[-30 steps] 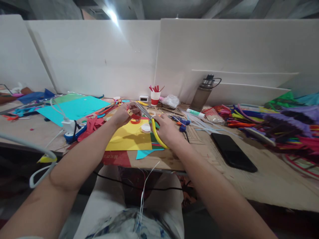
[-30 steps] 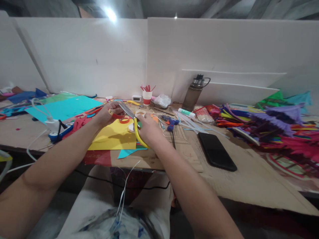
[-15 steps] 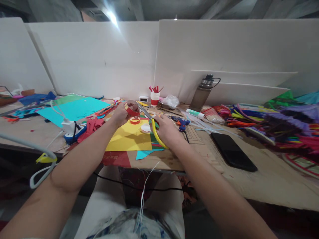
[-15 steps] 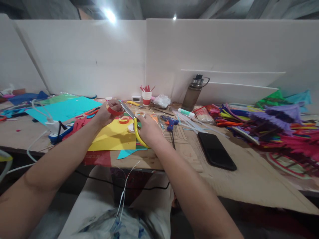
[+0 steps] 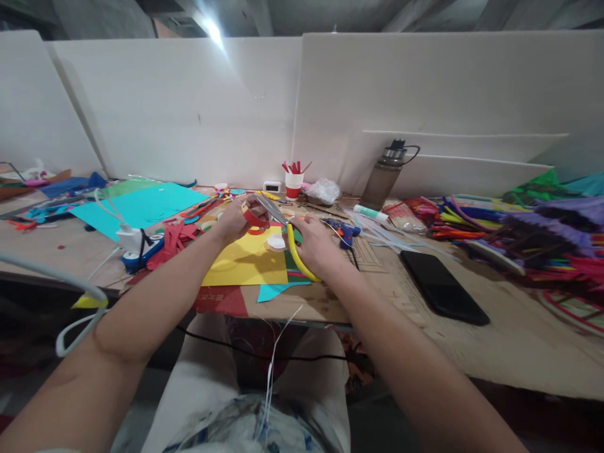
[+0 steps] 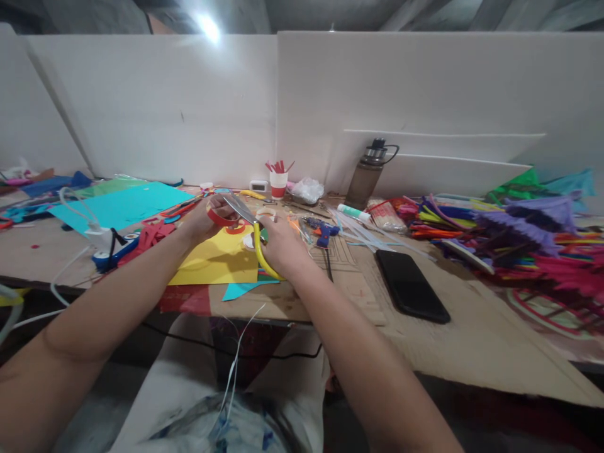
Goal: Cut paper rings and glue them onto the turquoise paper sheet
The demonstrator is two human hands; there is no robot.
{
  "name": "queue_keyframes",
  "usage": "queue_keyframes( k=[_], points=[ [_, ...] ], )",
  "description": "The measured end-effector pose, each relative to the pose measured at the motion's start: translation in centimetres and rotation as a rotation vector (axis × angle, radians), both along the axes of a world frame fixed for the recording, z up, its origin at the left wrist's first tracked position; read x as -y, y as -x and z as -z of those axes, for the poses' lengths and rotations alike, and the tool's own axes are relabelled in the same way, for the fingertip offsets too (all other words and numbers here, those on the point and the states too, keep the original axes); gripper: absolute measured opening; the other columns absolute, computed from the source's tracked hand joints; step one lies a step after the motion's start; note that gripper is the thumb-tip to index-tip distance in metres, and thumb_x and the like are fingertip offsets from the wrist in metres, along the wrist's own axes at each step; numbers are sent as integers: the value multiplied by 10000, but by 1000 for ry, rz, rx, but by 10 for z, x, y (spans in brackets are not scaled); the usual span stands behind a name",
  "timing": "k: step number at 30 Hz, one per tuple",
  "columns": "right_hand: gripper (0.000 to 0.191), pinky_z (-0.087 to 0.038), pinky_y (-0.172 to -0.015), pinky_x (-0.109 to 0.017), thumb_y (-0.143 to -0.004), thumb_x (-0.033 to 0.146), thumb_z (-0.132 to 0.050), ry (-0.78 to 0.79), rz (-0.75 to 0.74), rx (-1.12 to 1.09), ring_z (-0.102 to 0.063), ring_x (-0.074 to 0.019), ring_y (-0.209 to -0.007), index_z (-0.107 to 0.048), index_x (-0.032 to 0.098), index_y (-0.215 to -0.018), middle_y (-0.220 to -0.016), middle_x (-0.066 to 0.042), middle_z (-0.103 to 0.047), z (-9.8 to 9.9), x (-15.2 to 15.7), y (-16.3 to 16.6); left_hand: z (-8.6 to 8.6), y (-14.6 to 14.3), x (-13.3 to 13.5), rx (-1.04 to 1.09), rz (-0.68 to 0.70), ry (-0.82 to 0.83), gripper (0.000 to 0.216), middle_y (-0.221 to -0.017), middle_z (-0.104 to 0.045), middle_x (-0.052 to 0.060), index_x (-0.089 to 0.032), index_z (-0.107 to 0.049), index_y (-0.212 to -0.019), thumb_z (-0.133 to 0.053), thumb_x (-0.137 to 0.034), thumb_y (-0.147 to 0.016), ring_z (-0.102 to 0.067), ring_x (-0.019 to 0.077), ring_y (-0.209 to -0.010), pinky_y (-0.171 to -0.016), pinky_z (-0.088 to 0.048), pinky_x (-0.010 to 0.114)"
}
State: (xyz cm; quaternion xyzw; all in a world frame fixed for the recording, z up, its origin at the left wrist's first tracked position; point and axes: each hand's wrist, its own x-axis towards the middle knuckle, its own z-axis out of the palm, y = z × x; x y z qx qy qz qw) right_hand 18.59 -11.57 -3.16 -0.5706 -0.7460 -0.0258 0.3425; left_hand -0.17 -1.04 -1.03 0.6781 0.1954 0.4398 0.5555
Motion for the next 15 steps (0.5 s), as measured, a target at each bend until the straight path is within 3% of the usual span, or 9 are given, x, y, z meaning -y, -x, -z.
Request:
queue_keyframes(
  k=[7,15],
  points=[
    [352,-456,-798,-320,-917,359,-534,-15,-9,32,-591,-243,-960,-648,199,-1209,-1092,-124,-622,-2,2,1,-2,3,-1,-10,83,-39,269,-676,-643,41,-130,-664,-797,-762,-378,-762,-601,107,-557,-496,-477,225],
    [343,-439,-753,-309,-900,331,-548,-17,17,79,-599,-234,-901,-653,198,-1199,-1097,-122,-639,-2,2,1,-13,1,13,-45,49,38,265,-575,-573,17,-140,-639,-706,-764,-372,-736,-542,98,-455,-432,-441,235]
  ],
)
